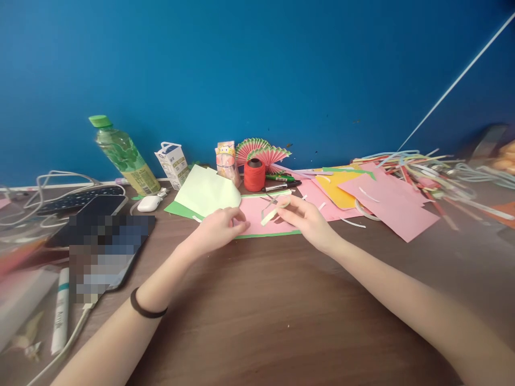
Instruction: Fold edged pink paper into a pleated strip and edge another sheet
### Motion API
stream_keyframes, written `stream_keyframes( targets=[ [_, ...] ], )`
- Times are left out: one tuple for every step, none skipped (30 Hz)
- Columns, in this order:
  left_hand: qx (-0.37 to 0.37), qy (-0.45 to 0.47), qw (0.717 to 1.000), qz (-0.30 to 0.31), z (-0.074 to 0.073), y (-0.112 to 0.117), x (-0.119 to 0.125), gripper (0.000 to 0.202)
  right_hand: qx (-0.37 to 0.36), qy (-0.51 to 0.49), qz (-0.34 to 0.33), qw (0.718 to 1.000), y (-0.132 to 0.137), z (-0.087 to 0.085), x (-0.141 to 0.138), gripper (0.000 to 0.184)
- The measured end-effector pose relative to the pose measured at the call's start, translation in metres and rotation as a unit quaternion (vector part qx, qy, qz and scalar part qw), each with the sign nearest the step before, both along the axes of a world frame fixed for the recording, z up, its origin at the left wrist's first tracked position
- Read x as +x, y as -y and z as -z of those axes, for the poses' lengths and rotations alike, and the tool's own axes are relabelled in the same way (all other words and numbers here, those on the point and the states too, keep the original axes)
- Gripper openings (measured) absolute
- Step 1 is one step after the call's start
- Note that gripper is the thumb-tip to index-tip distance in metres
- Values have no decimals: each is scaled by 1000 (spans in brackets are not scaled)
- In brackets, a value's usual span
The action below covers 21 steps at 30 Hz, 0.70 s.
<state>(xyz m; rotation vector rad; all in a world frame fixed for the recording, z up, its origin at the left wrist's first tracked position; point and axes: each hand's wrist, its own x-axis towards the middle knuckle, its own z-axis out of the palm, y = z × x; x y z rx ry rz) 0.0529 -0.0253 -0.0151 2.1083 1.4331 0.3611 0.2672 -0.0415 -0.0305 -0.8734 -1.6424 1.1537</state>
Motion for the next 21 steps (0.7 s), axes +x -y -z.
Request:
stream_keyframes(
  targets=[
    [26,-51,998,11,4,-3,-4,36,-12,-6,0,1000,-5,4,2,14],
    [44,-87,995,22,7,-5,-7,36,-22,-8,4,1000,-10,9,4,15],
    [62,-120,991,27,9,-7,-9,34,-32,-4,10,999,-15,14,6,17],
    [74,-150,985,29,10,-8,-11,31,-43,4,12,999,-19,18,7,18],
    [83,-178,980,28,10,-8,-13,27,-50,12,15,999,-22,22,9,19],
    [90,-206,974,25,9,-8,-14,23,-53,18,19,998,-24,25,9,21],
    [95,-233,968,23,8,-9,-15,22,-55,23,23,998,-25,27,10,21],
    [96,-257,961,19,6,-9,-17,22,-52,28,28,998,-26,29,11,22],
    [94,-279,955,14,4,-9,-19,23,-48,31,33,998,-27,30,12,22],
    [89,-299,950,9,2,-10,-21,25,-42,34,39,998,-28,30,12,22],
    [80,-317,945,5,1,-10,-24,27,-36,36,46,998,-29,30,13,22],
    [73,-332,940,-1,-1,-11,-27,29,-30,36,55,997,-30,30,15,22],
    [67,-346,936,-10,-2,-12,-30,30,-25,34,66,997,-31,30,16,21],
    [65,-356,932,-20,-3,-13,-33,31,-22,32,78,996,-32,30,17,21],
    [65,-365,928,-30,-3,-14,-35,32,-21,30,90,995,-33,30,19,20],
    [66,-369,926,-38,-4,-15,-37,32,-20,27,101,994,-34,30,20,20],
    [71,-370,925,-43,-4,-16,-37,31,-20,24,111,993,-34,30,21,20],
    [80,-367,925,-48,-4,-16,-37,30,-22,20,121,992,-35,31,22,21],
    [94,-359,927,-50,-3,-16,-34,28,-24,17,128,991,-36,31,23,21],
    [113,-346,930,-52,-3,-16,-31,27,-28,13,135,990,-37,31,24,22],
    [135,-329,933,-53,-1,-15,-26,28,-34,10,141,989,-38,31,24,23]
  ],
)
